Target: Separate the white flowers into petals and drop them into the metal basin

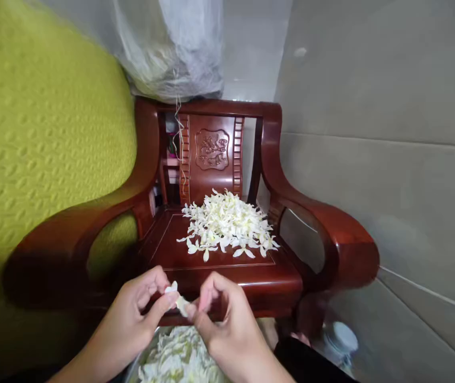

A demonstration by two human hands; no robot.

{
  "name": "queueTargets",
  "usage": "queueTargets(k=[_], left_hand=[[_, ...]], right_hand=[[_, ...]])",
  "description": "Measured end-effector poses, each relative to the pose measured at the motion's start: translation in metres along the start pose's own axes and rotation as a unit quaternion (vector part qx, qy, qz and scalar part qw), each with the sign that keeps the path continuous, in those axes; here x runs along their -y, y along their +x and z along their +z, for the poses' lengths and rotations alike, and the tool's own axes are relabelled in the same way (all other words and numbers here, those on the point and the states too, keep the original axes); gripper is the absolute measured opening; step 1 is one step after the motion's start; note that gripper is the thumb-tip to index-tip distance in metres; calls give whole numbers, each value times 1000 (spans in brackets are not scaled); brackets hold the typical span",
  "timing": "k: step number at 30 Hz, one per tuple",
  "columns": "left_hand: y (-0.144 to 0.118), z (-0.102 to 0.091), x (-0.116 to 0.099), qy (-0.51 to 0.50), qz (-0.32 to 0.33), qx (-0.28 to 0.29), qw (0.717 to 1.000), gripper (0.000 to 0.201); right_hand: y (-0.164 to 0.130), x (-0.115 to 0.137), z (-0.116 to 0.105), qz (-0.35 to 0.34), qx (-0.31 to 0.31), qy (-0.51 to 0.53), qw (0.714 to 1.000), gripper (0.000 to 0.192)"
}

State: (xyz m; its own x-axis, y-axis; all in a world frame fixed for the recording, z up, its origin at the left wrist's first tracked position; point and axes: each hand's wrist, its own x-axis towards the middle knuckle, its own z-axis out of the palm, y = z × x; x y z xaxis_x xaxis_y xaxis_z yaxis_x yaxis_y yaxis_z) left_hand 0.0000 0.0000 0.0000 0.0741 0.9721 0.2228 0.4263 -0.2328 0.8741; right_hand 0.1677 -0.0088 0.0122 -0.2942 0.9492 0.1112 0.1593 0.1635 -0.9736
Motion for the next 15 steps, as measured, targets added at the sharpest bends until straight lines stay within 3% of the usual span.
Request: queueTargets(k=[4,8,11,15], left_hand=[[-5,0,-12,-90,-46,75,992,17],[-2,2,-12,-105,-65,74,990,17],[0,2,-13,-119,-64,101,986,10],[-1,-1,-18,-117,-43,118,985,8]], right_hand=[[0,-7,-3,-28,-55,-99,993,24],[-3,-13,-4,-60,-51,-169,982,22],[-4,-14,-5,-87,-70,-205,972,8],[-11,-15,-10,-1,-17,-104,994,36]])
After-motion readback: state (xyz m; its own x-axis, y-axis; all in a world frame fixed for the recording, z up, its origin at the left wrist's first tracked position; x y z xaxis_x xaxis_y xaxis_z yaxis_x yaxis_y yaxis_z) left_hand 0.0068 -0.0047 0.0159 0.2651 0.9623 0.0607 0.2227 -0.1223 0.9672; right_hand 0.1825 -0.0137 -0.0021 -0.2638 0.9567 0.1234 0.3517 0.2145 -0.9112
